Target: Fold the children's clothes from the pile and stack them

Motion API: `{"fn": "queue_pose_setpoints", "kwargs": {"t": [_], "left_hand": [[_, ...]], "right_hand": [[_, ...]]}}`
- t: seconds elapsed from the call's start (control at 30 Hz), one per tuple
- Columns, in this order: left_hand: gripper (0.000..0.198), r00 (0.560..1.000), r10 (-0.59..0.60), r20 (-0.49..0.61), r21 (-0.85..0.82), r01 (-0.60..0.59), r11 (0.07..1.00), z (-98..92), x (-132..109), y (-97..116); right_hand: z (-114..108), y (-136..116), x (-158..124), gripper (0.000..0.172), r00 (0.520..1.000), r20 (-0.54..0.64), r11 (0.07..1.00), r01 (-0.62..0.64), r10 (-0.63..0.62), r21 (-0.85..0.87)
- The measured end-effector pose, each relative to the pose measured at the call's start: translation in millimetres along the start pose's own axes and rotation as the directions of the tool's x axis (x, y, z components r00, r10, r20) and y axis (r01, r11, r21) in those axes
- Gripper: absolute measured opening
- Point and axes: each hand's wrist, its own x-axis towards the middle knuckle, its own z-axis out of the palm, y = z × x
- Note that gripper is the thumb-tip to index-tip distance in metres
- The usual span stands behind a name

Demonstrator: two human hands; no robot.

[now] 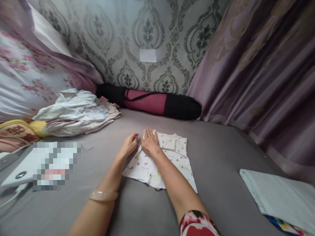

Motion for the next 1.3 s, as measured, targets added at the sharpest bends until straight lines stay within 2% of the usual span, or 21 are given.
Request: {"fn": "queue_pose_setpoints", "kwargs": {"t": [0.2, 0.37, 0.47, 0.57, 0.73, 0.93, 1.13, 1.2, 1.3], "left_hand": [[0.038, 0.999, -0.006, 0.036, 0.032, 0.005, 0.999, -1.8, -3.0, 3.7], [0.04, 0.999, 0.033, 0.039, 0.049, -0.035, 0.998, -4.1, -6.5, 10.3], [0.041, 0.992, 0.097, 0.078, 0.065, -0.102, 0.993, -1.4, -7.7, 16.7], [0.042, 0.972, 0.193, 0.134, 0.079, -0.205, 0.976, 5.4, -9.6, 21.0], [0.041, 0.921, 0.3, 0.248, 0.135, -0.34, 0.931, 17.0, -16.0, 18.1], [0.039, 0.904, 0.293, 0.311, 0.216, -0.367, 0.905, 18.4, -19.5, 11.3], [0.039, 0.906, 0.306, 0.293, 0.194, -0.37, 0.908, 18.8, -15.5, 7.6], [0.039, 0.907, 0.31, 0.284, 0.176, -0.367, 0.913, 17.9, -14.7, 7.2], [0.04, 0.904, 0.311, 0.295, 0.169, -0.37, 0.914, 15.8, -14.5, 7.5]], "right_hand": [[13.7, 2.3, 1.4, 0.062, 0.998, -0.059, 1.0, -0.009, 0.011, 0.021], [3.3, 6.8, 3.5, 0.062, 1.0, -0.001, 0.992, 0.006, -0.006, 0.124], [-11.9, 18.5, -4.1, 0.062, 1.0, 0.001, 0.981, 0.007, -0.007, 0.193], [-19.7, 32.3, -20.9, 0.062, 0.995, -0.084, 0.991, -0.039, 0.05, 0.128], [-7.9, 44.2, -39.3, 0.061, 0.99, -0.086, 0.993, -0.106, 0.109, 0.043], [2.3, 44.4, -36.1, 0.061, 0.988, -0.094, 0.992, -0.113, 0.118, 0.057], [-17.3, 60.7, -38.5, 0.061, 0.997, -0.026, 0.983, -0.066, 0.071, 0.172], [-24.3, 71.1, -43.5, 0.06, 0.989, -0.081, 0.983, -0.111, 0.123, 0.143], [-25.9, 86.0, -51.7, 0.058, 0.953, -0.145, 0.964, -0.261, 0.267, 0.055]]}}
